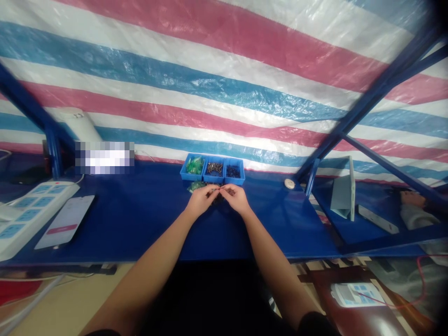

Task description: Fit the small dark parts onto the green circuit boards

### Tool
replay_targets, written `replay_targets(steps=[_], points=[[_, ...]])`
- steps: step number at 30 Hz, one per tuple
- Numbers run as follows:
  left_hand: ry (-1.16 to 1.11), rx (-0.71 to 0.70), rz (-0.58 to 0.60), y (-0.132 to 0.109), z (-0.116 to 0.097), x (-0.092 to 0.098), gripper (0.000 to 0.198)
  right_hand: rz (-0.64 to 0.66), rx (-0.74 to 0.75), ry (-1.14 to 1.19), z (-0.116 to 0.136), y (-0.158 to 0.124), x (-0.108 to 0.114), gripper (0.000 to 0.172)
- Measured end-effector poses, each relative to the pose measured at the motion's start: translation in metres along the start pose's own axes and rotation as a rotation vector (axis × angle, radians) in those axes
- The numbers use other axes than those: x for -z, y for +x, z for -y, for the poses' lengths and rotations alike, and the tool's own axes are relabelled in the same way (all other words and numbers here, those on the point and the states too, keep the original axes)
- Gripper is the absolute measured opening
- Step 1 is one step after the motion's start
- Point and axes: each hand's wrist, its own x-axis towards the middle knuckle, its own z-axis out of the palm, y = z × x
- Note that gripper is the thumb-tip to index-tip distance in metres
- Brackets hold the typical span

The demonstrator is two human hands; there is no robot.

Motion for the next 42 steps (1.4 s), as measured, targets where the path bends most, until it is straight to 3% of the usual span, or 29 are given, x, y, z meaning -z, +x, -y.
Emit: replay_targets(steps=[11, 24, 31, 42], points=[[0.037, -0.013, -0.008, -0.0005, -0.002, 0.0004, 0.029, -0.002, -0.03, -0.002, 0.0022, -0.0008, -0.0013, 0.028], [0.059, -0.017, 0.063, -0.0005, -0.0014, 0.0001, 0.025, -0.046, -0.031, -0.03, 0.0003, -0.001, -0.004, 0.028], [0.069, -0.049, 0.037, -0.0002, -0.0037, 0.0013, 0.027, -0.051, -0.027, -0.049, 0.0023, -0.0016, -0.0019, 0.029], [0.084, 0.019, -0.031, 0.0002, -0.0022, -0.0006, 0.028, -0.069, -0.024, -0.025, 0.0001, 0.0023, 0.0046, 0.029]])
